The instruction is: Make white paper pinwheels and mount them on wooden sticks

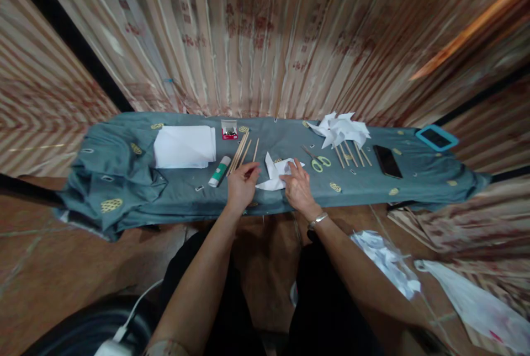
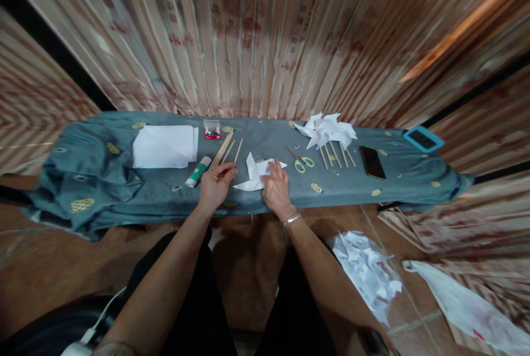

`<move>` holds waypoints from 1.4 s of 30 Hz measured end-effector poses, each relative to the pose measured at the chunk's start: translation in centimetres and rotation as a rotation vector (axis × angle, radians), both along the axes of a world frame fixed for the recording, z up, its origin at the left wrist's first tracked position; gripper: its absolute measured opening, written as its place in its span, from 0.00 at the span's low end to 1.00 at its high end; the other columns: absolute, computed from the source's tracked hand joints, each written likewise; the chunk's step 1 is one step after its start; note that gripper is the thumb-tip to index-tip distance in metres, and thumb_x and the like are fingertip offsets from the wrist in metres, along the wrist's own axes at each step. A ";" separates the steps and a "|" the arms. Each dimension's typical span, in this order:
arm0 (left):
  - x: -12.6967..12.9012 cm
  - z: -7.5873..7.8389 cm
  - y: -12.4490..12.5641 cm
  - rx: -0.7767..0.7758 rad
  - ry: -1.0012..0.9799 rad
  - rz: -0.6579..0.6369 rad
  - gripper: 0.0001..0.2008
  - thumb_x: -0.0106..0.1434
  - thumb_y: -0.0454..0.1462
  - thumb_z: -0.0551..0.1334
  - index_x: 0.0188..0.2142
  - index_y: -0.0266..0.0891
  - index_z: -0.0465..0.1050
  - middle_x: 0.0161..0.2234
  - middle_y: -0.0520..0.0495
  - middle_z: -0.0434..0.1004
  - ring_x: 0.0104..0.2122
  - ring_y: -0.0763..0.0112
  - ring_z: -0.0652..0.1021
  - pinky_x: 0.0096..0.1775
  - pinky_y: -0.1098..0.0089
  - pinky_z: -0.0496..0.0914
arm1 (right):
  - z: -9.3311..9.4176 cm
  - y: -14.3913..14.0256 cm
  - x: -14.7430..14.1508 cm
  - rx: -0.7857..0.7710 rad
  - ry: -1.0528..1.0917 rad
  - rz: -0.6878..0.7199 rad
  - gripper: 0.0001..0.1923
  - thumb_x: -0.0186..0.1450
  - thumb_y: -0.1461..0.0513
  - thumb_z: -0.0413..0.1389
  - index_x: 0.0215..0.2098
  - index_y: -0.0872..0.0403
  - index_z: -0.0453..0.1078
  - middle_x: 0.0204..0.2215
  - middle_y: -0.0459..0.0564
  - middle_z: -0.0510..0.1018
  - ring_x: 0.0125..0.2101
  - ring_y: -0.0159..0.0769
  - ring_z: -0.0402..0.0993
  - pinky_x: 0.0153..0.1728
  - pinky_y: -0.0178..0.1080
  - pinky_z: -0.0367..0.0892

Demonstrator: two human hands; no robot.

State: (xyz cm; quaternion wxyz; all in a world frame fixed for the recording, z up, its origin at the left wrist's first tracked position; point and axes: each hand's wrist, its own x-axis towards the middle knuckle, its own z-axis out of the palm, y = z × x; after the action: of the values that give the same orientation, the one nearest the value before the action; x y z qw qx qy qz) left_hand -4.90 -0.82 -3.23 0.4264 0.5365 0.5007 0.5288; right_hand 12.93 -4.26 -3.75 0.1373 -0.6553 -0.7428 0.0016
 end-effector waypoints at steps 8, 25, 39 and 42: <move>-0.1 0.6 -0.2 -0.046 -0.250 0.007 0.12 0.53 0.39 0.64 0.37 0.36 0.79 0.30 0.46 0.83 0.28 0.70 0.80 0.35 0.69 0.75 | -1.0 -0.3 -0.6 0.052 0.025 -0.074 0.19 0.63 0.71 0.46 0.44 0.58 0.77 0.63 0.63 0.62 0.67 0.50 0.47 0.59 0.53 0.53; -1.9 2.5 -1.5 -0.039 -0.269 -0.027 0.11 0.54 0.38 0.64 0.37 0.36 0.79 0.31 0.47 0.83 0.29 0.70 0.80 0.36 0.69 0.76 | -1.6 0.2 -0.4 0.059 0.040 -0.059 0.20 0.64 0.70 0.44 0.43 0.59 0.78 0.61 0.62 0.66 0.66 0.50 0.48 0.59 0.53 0.53; -0.7 3.1 -0.8 0.006 -0.224 -0.029 0.12 0.53 0.37 0.64 0.37 0.35 0.80 0.30 0.46 0.83 0.27 0.71 0.79 0.33 0.70 0.74 | -2.0 -0.4 0.1 0.199 0.176 -0.089 0.21 0.64 0.68 0.44 0.50 0.55 0.73 0.62 0.59 0.63 0.66 0.49 0.48 0.58 0.56 0.56; -0.3 3.4 -0.4 0.014 -0.199 -0.030 0.11 0.54 0.37 0.64 0.37 0.36 0.80 0.31 0.46 0.83 0.29 0.70 0.80 0.35 0.70 0.75 | -1.6 -0.3 0.6 0.179 0.169 -0.079 0.25 0.62 0.71 0.43 0.53 0.54 0.71 0.63 0.58 0.62 0.66 0.50 0.47 0.58 0.57 0.55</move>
State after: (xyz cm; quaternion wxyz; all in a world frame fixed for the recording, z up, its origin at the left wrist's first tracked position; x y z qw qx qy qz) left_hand -5.17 -1.24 0.16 0.4781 0.4916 0.4441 0.5767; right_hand 13.53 -4.53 -5.39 0.2572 -0.6666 -0.6995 -0.0151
